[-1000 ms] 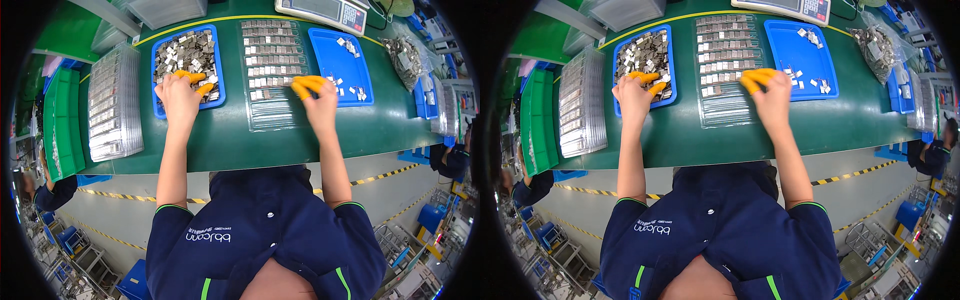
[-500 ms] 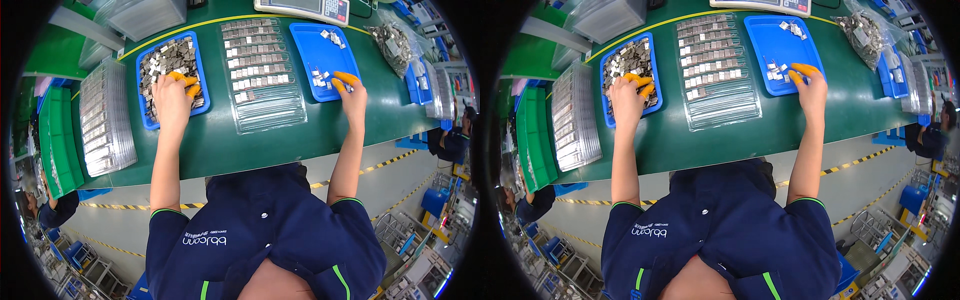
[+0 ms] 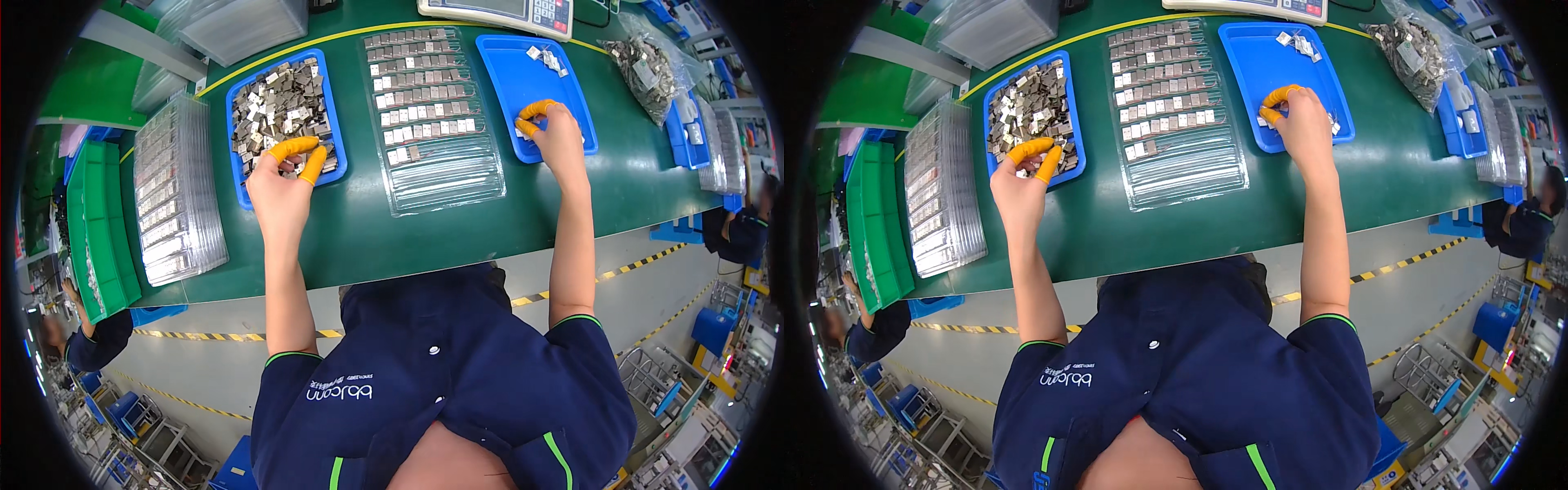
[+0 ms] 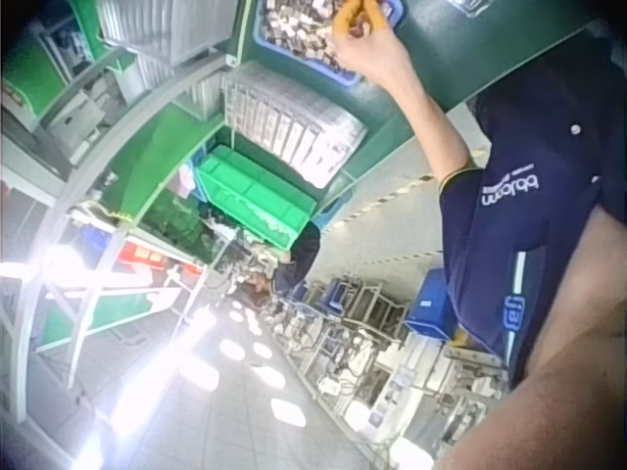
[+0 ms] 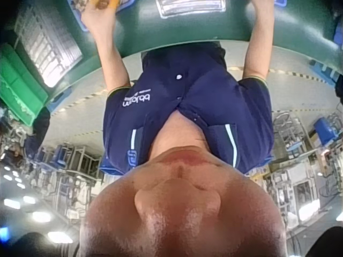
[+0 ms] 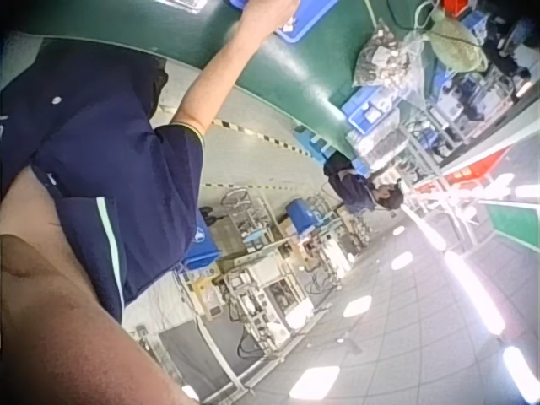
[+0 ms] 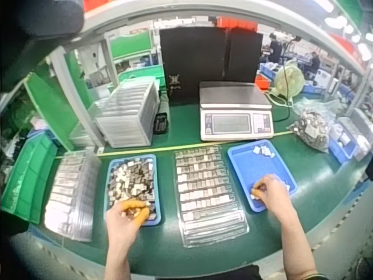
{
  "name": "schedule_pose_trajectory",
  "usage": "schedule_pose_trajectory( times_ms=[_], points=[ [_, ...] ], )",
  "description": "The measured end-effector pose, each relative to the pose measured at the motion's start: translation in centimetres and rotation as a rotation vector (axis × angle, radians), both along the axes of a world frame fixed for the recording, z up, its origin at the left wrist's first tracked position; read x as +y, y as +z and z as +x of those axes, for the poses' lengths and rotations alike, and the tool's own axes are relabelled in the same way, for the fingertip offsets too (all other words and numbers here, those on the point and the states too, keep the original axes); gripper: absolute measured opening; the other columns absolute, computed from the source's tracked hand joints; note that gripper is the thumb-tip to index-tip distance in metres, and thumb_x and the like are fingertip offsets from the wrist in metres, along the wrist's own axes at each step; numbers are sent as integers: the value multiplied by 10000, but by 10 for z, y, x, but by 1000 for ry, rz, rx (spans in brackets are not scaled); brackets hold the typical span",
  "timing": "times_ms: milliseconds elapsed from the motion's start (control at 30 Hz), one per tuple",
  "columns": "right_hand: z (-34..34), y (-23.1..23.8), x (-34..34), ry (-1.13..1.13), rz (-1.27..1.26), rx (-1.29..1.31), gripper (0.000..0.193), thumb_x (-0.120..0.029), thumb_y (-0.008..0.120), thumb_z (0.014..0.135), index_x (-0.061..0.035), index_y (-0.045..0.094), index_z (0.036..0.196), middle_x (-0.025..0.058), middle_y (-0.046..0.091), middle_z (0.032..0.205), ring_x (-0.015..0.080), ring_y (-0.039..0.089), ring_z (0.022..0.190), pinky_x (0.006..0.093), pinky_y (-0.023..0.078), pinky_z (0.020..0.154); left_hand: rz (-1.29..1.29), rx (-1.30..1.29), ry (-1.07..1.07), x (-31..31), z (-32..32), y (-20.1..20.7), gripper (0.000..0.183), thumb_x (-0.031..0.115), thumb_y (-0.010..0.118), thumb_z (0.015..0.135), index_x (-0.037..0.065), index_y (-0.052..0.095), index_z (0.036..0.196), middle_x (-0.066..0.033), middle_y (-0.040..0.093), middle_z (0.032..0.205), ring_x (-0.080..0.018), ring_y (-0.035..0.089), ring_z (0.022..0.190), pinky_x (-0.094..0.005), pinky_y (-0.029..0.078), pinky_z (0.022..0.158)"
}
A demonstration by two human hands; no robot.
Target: The person picks small metallic components from a blue bin and places them into a clear plastic tray with multiple compartments. They wear yellow finger cots and work at a green table in a factory setting. The person handles the components one by one, organizing them into the tray.
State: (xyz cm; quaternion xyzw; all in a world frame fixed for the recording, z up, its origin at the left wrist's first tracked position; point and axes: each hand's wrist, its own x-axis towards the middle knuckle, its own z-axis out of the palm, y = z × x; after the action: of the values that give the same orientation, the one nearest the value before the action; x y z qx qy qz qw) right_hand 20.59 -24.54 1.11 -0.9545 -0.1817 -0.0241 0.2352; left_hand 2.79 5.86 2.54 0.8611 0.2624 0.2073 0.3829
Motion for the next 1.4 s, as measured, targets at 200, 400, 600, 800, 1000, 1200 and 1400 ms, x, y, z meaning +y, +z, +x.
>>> schedule_pose_trajectory(
  times_ms=[200,400,600,800,1000,1200,1400],
  points=[
    [-5,5,1,-74,146,-284,174,-86,720,700,-14,658,847,101,619,865,218,566,800,316,461,733,-515,-330,-77,-23,-2,-9,241,40,708,741,5,665,976,-18,638,808,-75,509,689,-211,427,692],
    [-27,8,24,-56,768,75,293,-59,687,767,-31,618,1050,59,609,894,113,536,784,238,444,727,-939,-331,-151,-47,4,-6,241,-18,667,768,-51,632,1004,-121,661,958,-152,632,875,-242,489,814],
    [-80,30,66,66,1227,687,225,21,666,770,42,631,992,96,649,928,136,617,807,243,498,765,-1046,-300,-226,-70,7,-4,277,-29,660,762,-60,613,1033,-131,658,965,-173,636,890,-261,486,840],
    [-97,27,79,103,1269,719,248,32,699,732,65,635,969,112,660,921,148,630,837,252,507,782,-1066,-280,-241,-79,6,0,262,-46,680,744,-71,627,1000,-137,659,944,-167,639,854,-258,508,796],
    [-94,26,72,96,1136,826,215,24,705,724,55,658,932,109,667,916,142,628,828,246,501,779,-1035,-253,-238,-76,3,0,238,-49,688,739,-67,646,973,-133,664,921,-160,637,831,-255,513,774],
    [-87,30,62,163,958,852,184,13,718,705,29,676,884,77,654,905,126,612,826,240,491,763,-796,-210,-377,-75,0,0,214,-38,692,732,-40,667,945,-100,663,857,-152,626,806,-252,497,777],
    [-85,26,55,312,999,1071,207,42,726,656,6,686,857,36,620,900,129,588,843,251,482,764,-915,-62,-478,-68,-1,9,189,-43,701,714,-42,679,902,-92,666,832,-139,612,759,-242,490,705]
  ],
)
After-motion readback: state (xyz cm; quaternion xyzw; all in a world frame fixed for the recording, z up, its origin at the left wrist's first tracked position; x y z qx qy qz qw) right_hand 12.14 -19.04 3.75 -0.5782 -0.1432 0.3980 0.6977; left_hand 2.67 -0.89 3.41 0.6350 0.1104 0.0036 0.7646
